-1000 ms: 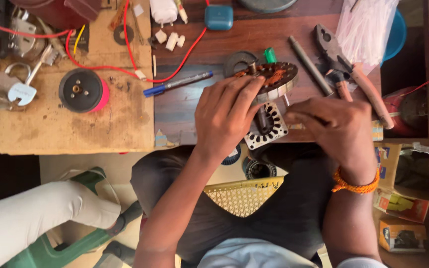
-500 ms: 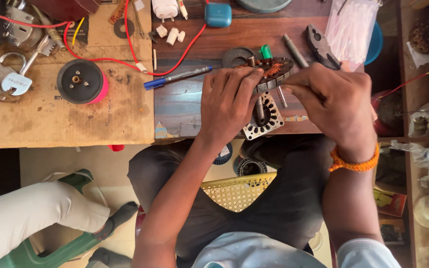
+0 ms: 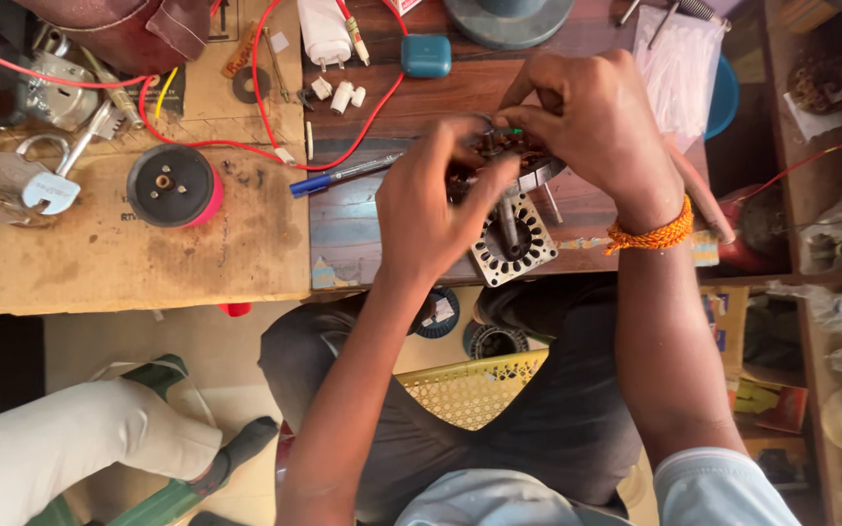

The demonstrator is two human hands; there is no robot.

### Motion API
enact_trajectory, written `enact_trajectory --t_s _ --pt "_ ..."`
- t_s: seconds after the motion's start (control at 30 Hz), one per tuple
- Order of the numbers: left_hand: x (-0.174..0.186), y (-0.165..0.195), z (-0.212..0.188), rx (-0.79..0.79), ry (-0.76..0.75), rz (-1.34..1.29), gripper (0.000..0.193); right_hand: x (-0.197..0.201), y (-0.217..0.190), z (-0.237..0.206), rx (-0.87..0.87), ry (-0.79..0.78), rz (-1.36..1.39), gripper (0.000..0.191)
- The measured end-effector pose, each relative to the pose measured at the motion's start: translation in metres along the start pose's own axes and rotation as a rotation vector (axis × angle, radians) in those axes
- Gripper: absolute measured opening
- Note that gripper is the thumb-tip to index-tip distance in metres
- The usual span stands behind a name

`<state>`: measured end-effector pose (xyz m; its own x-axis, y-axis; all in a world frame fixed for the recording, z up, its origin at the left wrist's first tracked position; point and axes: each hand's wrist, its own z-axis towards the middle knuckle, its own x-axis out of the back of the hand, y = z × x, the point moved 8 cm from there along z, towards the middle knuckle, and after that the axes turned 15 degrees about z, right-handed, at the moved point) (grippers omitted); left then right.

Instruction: The person sits at a workbench and inserts copper wire coil ends into the slots of a motor stator core held in a metal fixture, pressing and arranging the windings by hand and occasionally using a small hand tool to seat the wires. They continue working around the stator, repositioning the core as they go.

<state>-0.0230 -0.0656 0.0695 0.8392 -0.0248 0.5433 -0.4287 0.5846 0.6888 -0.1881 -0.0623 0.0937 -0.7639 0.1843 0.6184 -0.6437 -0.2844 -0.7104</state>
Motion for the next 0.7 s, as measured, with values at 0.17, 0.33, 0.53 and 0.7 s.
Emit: enact_trajectory --t_s 0.17,0.33,0.53,0.7 --pt "-0.044 -0.03 0.033 0.189 -0.434 0.057 0.032 0.009 -0.005 -0.008 -0.032 0.103 0.01 0.019" --pt "-0.052 -0.039 0.032 -0.046 -0.523 -0.402 0.013 0.02 -0.029 -0.024 -0.051 0.034 0.076 0.018" --pt "-0.055 -0.048 0.026 -0.068 -0.633 -0.41 0.013 0.015 -0.051 -0.049 -0.162 -0.063 0.024 0.014" --pt "-0.048 -0.04 0.03 -0.129 -0.645 -0.371 0.01 0.008 -0.07 -0.057 -0.056 -0.05 0.073 0.009"
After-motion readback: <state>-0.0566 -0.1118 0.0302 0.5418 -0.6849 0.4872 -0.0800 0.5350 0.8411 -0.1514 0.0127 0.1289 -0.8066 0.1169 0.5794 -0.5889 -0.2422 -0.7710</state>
